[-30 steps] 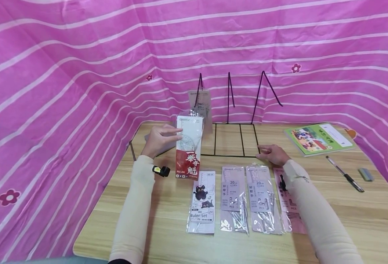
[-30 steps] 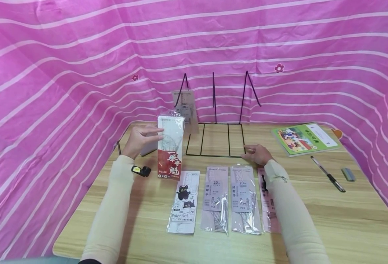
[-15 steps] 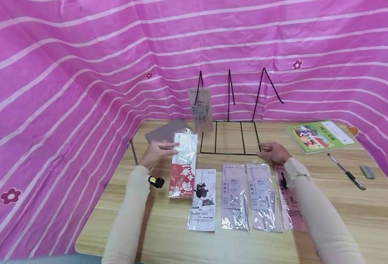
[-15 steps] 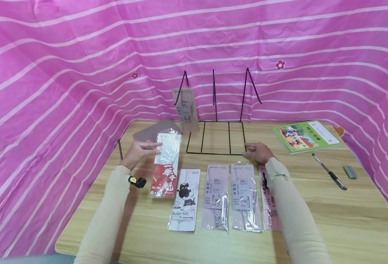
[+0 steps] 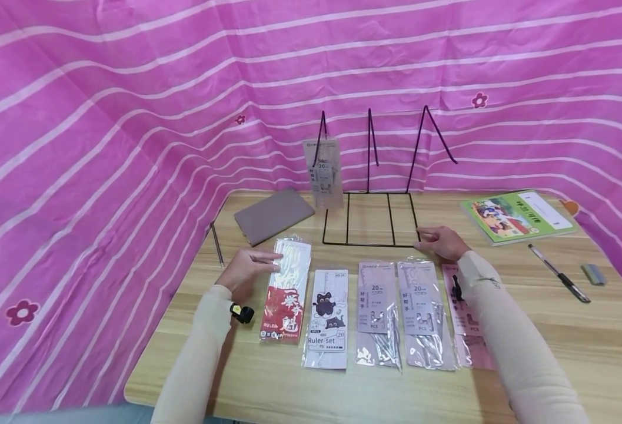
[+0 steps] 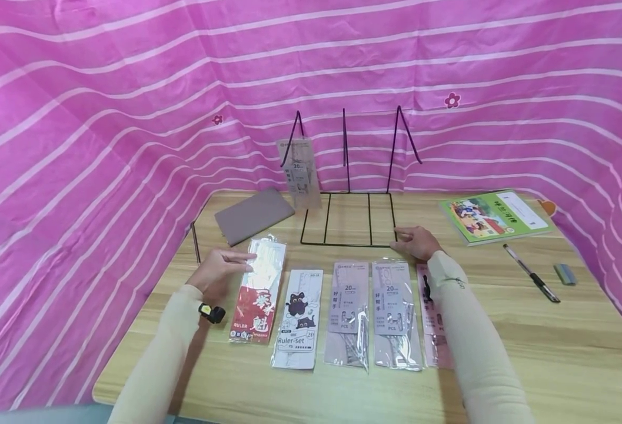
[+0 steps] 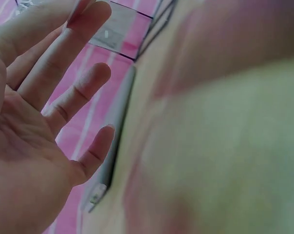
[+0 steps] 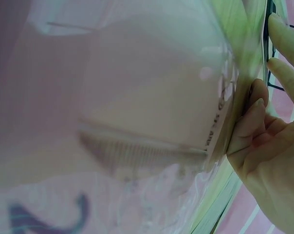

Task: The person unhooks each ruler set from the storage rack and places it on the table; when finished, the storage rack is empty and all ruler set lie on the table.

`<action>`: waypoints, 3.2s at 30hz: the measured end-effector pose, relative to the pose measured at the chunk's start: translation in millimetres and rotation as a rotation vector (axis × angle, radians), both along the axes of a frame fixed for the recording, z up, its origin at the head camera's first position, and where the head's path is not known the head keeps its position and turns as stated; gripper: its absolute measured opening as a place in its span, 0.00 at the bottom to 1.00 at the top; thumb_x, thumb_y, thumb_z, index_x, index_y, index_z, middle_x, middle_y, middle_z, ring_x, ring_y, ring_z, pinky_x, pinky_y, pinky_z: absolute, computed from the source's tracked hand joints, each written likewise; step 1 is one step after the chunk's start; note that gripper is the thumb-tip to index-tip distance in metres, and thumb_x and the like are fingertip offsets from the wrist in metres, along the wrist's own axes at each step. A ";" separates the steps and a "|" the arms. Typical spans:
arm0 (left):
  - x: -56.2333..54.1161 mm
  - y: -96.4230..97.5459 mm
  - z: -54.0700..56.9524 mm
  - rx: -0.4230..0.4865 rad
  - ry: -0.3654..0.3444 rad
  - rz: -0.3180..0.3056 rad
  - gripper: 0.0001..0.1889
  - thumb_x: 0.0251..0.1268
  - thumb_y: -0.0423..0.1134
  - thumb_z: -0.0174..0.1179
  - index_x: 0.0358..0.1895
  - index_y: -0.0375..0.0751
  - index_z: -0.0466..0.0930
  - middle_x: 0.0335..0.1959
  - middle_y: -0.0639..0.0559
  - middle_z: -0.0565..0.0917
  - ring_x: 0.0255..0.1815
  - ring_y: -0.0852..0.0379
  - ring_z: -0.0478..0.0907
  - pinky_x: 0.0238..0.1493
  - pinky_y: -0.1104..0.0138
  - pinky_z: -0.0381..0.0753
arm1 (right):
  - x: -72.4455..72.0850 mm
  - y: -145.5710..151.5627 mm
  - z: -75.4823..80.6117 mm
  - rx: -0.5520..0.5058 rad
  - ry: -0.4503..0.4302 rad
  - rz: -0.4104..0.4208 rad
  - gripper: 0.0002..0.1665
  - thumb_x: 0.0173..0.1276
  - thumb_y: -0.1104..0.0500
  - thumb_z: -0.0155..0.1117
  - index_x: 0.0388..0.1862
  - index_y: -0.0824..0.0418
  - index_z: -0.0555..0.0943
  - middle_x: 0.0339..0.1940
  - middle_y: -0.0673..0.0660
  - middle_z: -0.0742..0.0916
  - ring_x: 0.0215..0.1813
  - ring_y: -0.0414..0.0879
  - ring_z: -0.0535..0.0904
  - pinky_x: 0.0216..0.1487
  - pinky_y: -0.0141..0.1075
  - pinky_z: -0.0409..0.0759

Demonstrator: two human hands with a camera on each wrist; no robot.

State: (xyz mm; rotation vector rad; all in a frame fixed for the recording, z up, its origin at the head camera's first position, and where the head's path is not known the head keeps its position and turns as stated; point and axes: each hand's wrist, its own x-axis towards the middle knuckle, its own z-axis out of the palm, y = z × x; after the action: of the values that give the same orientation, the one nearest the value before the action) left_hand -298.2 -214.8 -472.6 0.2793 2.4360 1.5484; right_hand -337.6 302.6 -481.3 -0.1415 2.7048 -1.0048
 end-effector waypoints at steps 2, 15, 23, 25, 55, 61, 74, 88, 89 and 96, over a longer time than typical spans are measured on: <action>1.8 0.5 -4.8 -0.019 0.000 -0.017 0.23 0.51 0.48 0.78 0.52 0.49 0.89 0.55 0.51 0.87 0.58 0.51 0.82 0.74 0.45 0.63 | -0.2 0.7 -0.3 -0.005 -0.009 -0.005 0.43 0.71 0.47 0.66 0.78 0.60 0.62 0.72 0.77 0.69 0.71 0.75 0.65 0.70 0.66 0.63; 0.5 1.9 -15.7 -0.155 -0.027 -0.049 0.18 0.51 0.45 0.78 0.48 0.48 0.90 0.40 0.52 0.90 0.43 0.54 0.84 0.57 0.57 0.80 | -1.5 1.5 -1.2 0.003 -0.001 -0.010 0.42 0.71 0.46 0.66 0.78 0.60 0.63 0.69 0.80 0.70 0.66 0.73 0.69 0.66 0.63 0.69; -1.9 2.6 -18.8 -0.195 -0.042 -0.074 0.16 0.52 0.39 0.77 0.46 0.43 0.90 0.35 0.50 0.88 0.34 0.55 0.75 0.39 0.66 0.76 | -2.5 1.1 -1.0 0.004 -0.002 -0.003 0.41 0.72 0.47 0.65 0.78 0.60 0.63 0.69 0.80 0.70 0.67 0.73 0.69 0.66 0.63 0.69; -1.9 2.9 -20.0 -0.212 -0.039 -0.073 0.16 0.53 0.39 0.77 0.46 0.42 0.90 0.35 0.51 0.88 0.34 0.56 0.74 0.38 0.67 0.75 | -2.2 0.9 -0.5 0.004 0.001 -0.004 0.41 0.71 0.47 0.66 0.77 0.60 0.63 0.69 0.80 0.70 0.66 0.72 0.70 0.65 0.63 0.70; -102.4 68.0 64.3 0.149 0.274 0.124 0.24 0.61 0.35 0.72 0.62 0.47 0.82 0.64 0.49 0.82 0.68 0.48 0.74 0.70 0.57 0.71 | 1.6 1.4 -2.2 -0.046 0.017 -0.001 0.41 0.70 0.49 0.68 0.76 0.62 0.65 0.69 0.80 0.71 0.67 0.73 0.69 0.67 0.64 0.68; -118.5 85.6 87.7 0.202 0.325 0.110 0.24 0.61 0.37 0.72 0.63 0.49 0.82 0.69 0.52 0.77 0.63 0.46 0.77 0.65 0.57 0.75 | 1.3 -0.1 -4.3 -0.064 0.032 -0.005 0.40 0.70 0.51 0.68 0.75 0.63 0.66 0.69 0.79 0.72 0.66 0.72 0.71 0.68 0.63 0.68; -140.8 111.2 98.9 0.315 0.228 0.104 0.28 0.61 0.33 0.72 0.65 0.44 0.79 0.73 0.48 0.73 0.68 0.43 0.75 0.71 0.56 0.71 | -0.7 0.4 -8.1 -0.043 0.013 -0.029 0.40 0.70 0.49 0.69 0.76 0.60 0.67 0.66 0.78 0.75 0.62 0.67 0.74 0.63 0.59 0.73; -144.8 110.5 95.8 0.338 0.277 0.126 0.24 0.58 0.29 0.72 0.60 0.42 0.82 0.50 0.41 0.87 0.45 0.60 0.83 0.57 0.65 0.81 | -3.4 1.5 -9.5 -0.019 0.025 -0.028 0.40 0.69 0.47 0.69 0.75 0.59 0.68 0.65 0.78 0.76 0.61 0.68 0.75 0.64 0.61 0.72; -144.1 110.3 96.2 0.346 0.278 0.123 0.24 0.59 0.28 0.72 0.60 0.41 0.82 0.50 0.39 0.87 0.44 0.61 0.84 0.56 0.66 0.82 | -3.2 1.4 -9.4 -0.021 0.027 -0.026 0.40 0.69 0.48 0.69 0.75 0.59 0.68 0.65 0.78 0.76 0.61 0.68 0.75 0.63 0.61 0.72; -139.4 107.0 99.6 0.382 0.284 0.137 0.21 0.58 0.29 0.72 0.57 0.38 0.84 0.46 0.42 0.88 0.47 0.58 0.83 0.56 0.67 0.82 | -3.2 1.3 -8.8 -0.027 0.025 -0.023 0.40 0.69 0.48 0.69 0.76 0.60 0.67 0.66 0.78 0.76 0.59 0.68 0.76 0.63 0.60 0.73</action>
State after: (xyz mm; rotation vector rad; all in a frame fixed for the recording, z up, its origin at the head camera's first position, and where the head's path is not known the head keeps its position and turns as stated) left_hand -437.6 -107.8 -373.0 0.4344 2.3814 2.1692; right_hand -340.8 304.0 -490.1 -0.1291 2.7223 -1.0536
